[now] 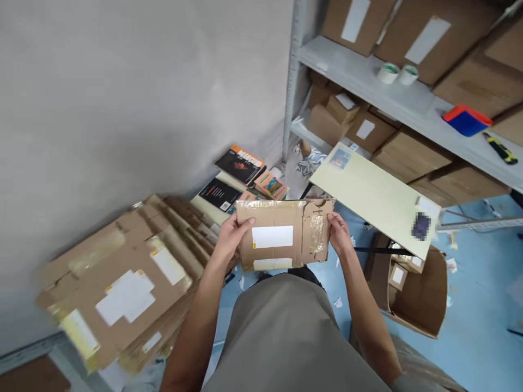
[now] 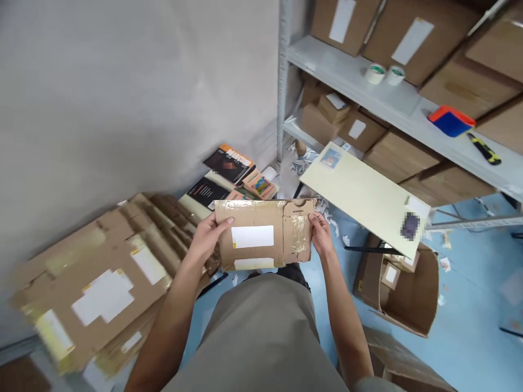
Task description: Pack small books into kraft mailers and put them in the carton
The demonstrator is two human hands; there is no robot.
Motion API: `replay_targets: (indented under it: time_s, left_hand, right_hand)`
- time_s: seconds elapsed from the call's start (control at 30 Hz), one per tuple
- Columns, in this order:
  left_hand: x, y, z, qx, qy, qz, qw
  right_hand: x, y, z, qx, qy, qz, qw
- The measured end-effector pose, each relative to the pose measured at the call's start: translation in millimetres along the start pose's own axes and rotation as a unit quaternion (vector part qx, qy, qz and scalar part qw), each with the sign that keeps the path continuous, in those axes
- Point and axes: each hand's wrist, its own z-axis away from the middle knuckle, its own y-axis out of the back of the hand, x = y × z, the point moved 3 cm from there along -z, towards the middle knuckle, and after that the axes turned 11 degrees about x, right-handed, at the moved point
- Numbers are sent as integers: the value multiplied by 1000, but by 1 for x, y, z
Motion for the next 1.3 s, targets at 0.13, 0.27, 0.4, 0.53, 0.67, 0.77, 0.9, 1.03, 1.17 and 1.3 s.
replay_targets:
  time_s: [0.13, 0.27, 0.4, 0.53, 0.67, 0.77, 0.9, 1.03, 1.17, 1.3]
  left_hand:
    - [0, -90, -26, -31, 4, -1, 1000]
    - [1, -176, -51, -76, -4, -30, 997]
    - [1, -255, -70, -115, -18, -51, 992]
    - [-4, -321, -80, -181, 7, -85, 980]
    - [-9, -361, -92, -189, 10, -83, 978]
    - [-12, -383, -108, -189, 0, -72, 979]
    - [-15, -414, -136, -191, -19, -65, 979]
    - [-18, -455, -165, -211, -31, -60, 975]
    - [-22, -496, -188, -256, -24, -88, 962]
    - [-27, -527, -203, -301, -38, -118, 945]
  right_hand:
    - [-19, 55, -38, 27, -6, -8, 1000]
    - [-46, 101, -75, 4, -20, 2, 1000]
    - [-69, 147, -107, 43, -15, 20, 999]
    - [-83, 186, -131, 109, -6, 36, 993]
    - [-91, 206, -152, 138, 4, 60, 989]
    - [-97, 213, -170, 137, 35, 89, 986]
    - [-104, 223, -201, 119, 76, 120, 983]
    - [-109, 237, -237, 137, 80, 171, 972]
    - [-114, 249, -269, 180, 72, 161, 968]
    - [-114, 253, -289, 191, 39, 144, 970]
